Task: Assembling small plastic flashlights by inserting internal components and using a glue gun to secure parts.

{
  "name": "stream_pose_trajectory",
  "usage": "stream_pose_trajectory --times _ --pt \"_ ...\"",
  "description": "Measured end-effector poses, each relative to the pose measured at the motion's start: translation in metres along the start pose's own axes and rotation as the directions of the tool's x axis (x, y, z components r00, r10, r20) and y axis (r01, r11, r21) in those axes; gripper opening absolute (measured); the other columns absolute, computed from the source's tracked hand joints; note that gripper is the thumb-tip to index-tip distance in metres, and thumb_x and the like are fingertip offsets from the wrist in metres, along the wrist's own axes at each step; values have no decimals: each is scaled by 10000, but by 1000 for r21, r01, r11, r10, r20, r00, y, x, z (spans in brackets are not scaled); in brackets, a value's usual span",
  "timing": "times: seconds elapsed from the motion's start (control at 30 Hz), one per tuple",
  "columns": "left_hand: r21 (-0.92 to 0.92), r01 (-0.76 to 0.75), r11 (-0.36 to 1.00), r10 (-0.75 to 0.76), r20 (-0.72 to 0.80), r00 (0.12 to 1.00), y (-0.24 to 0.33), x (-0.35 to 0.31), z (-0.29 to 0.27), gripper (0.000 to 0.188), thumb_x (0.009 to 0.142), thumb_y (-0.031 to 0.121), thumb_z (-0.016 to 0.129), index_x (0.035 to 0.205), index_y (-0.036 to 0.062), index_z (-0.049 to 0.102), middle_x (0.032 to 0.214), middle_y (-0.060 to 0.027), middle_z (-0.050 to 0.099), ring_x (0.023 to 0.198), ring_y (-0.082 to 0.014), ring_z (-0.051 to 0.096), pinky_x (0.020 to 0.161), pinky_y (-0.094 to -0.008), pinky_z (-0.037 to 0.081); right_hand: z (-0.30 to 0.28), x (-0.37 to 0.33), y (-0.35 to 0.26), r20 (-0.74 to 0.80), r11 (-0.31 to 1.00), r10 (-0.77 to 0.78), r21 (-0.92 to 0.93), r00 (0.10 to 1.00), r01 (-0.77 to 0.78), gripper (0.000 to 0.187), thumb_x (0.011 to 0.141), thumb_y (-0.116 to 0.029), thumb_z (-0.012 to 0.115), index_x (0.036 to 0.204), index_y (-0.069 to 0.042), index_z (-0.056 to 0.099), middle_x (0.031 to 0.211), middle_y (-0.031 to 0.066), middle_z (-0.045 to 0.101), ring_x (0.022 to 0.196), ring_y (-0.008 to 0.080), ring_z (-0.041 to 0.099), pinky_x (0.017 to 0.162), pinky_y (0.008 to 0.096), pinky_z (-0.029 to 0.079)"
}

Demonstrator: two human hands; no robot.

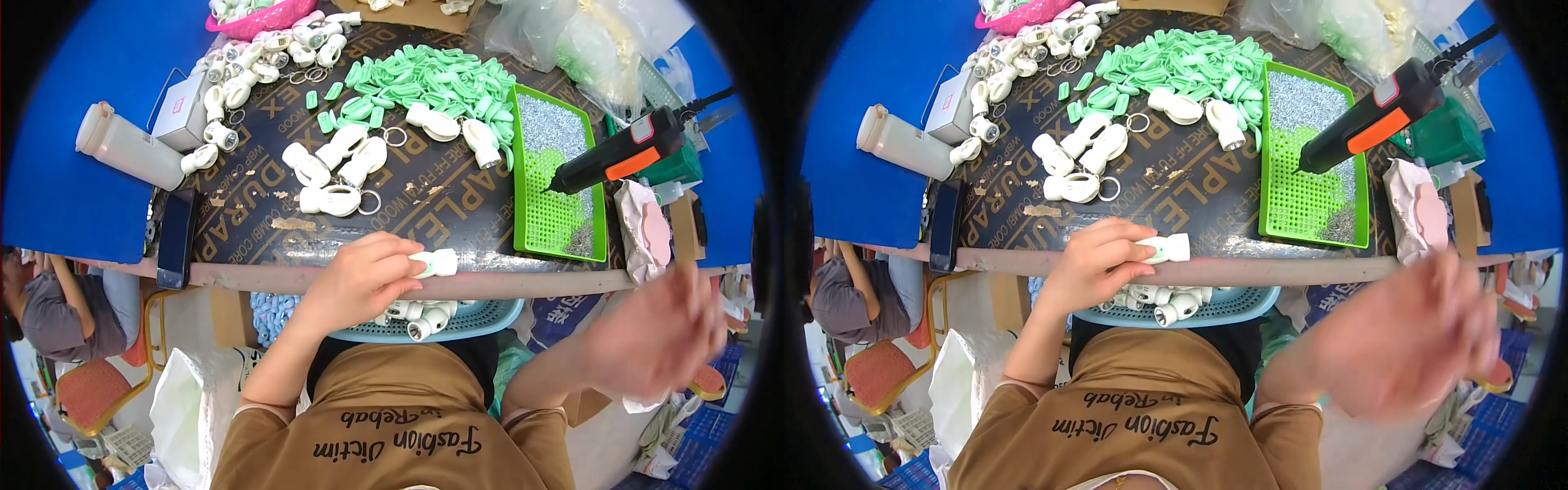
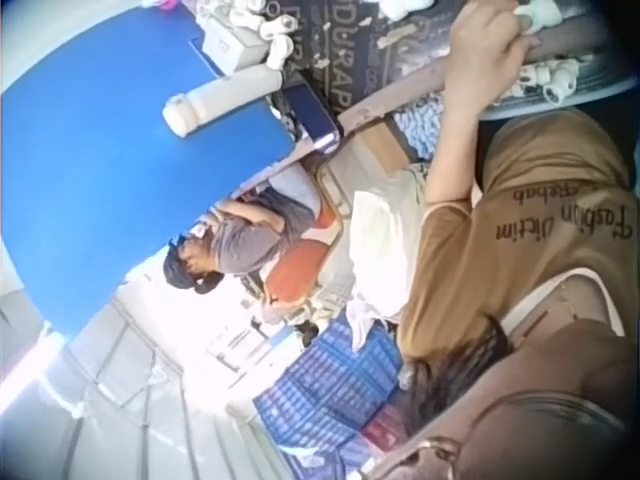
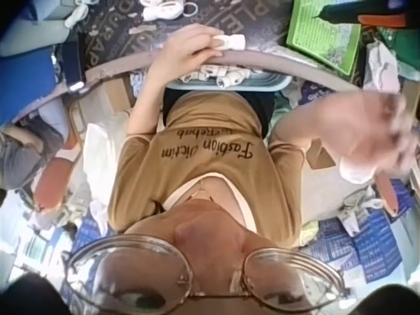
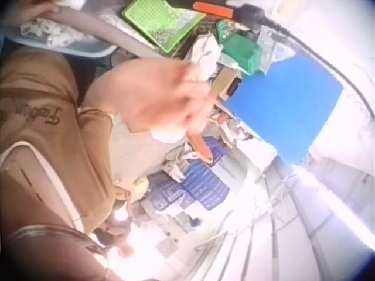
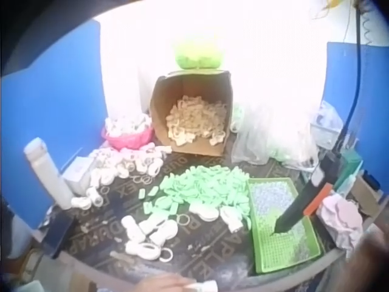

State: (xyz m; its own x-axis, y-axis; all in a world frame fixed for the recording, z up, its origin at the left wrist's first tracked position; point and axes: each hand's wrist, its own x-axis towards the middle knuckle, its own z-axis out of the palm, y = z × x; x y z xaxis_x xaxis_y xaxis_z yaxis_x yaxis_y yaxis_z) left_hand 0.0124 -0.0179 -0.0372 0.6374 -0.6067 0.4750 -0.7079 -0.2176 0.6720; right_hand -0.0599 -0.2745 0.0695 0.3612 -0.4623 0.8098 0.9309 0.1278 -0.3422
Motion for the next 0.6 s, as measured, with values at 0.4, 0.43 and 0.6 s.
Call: stream_pose_trajectory --times 0.4,0.43,0.6 --pt "-4 6 1000 -6 14 1000 -2 1 -1 196 728 70 764 891 25 664 994 -117 661 865 -287 639 719 -367 514 -97 52 95 334 696 712 -452 618 -557 732 843 -193 711 1420 19 316 1268 217 548 1180 369 558 1004 499 444" --pt "-7 5 1000 -5 19 1000 -2 1 -1 196 728 70 764 891 25 664 994 -117 661 865 -287 639 719 -367 514 -106 52 98 279 690 695 -519 662 -505 717 802 -207 757 1364 45 388 1233 188 568 1099 350 610 969 470 481" --pt "-7 18 1000 -18 12 1000 -1 1 1 181 724 63 763 875 25 673 986 -112 669 874 -280 647 710 -362 522 -84 56 91 136 715 588 -548 797 -434 509 779 -126 726 1217 55 539 1293 178 551 998 282 658 916 402 518"
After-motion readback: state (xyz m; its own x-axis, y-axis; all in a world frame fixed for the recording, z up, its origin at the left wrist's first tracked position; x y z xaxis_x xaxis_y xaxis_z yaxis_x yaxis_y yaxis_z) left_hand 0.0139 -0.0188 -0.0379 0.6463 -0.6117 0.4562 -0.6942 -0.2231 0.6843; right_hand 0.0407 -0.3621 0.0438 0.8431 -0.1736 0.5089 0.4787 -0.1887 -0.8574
